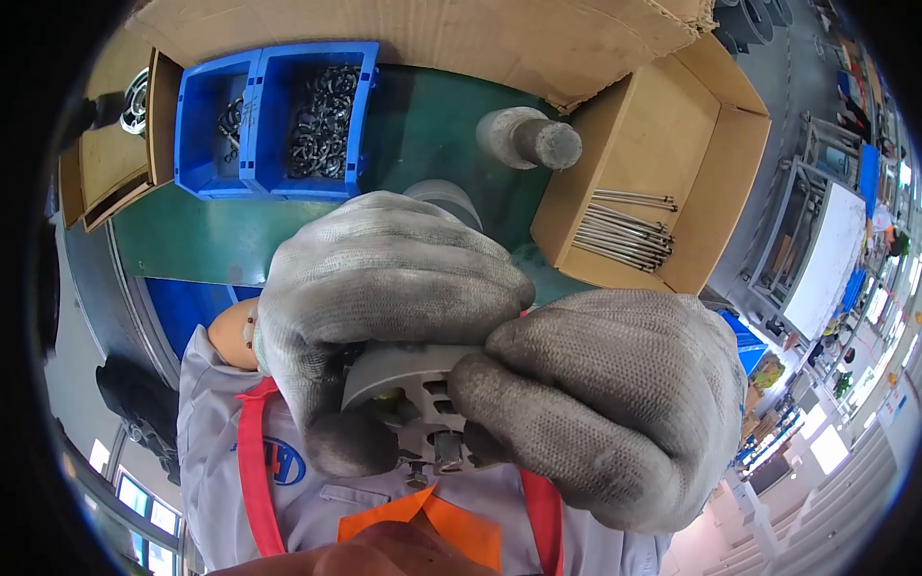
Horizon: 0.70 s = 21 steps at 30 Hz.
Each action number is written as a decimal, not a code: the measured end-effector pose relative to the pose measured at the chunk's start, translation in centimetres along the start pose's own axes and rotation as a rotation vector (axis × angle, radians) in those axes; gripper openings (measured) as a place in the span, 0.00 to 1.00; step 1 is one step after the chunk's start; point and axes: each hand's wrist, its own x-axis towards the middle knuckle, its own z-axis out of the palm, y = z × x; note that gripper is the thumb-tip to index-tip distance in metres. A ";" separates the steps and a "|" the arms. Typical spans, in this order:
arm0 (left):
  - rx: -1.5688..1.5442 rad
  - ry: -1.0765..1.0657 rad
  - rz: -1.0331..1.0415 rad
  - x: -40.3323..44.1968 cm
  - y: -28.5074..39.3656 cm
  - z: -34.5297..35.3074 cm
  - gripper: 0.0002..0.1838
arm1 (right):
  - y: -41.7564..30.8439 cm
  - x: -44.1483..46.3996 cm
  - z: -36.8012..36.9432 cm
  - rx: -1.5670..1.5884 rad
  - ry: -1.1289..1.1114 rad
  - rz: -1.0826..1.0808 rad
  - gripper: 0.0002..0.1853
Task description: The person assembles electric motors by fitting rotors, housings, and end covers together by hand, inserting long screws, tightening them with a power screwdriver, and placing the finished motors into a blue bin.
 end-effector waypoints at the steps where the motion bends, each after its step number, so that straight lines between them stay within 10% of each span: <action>1: -0.005 0.002 0.019 0.1 0.0 -0.1 0.35 | -0.1 0.0 0.0 0.001 0.014 0.010 0.17; 14: 0.283 -0.257 -0.060 0.5 2.5 -1.9 0.30 | -0.3 1.3 -1.8 -0.184 -0.064 -0.056 0.16; 21: 0.098 -0.062 -0.362 -2.4 3.7 -0.1 0.29 | -0.9 3.6 -2.5 -0.119 -0.213 0.029 0.15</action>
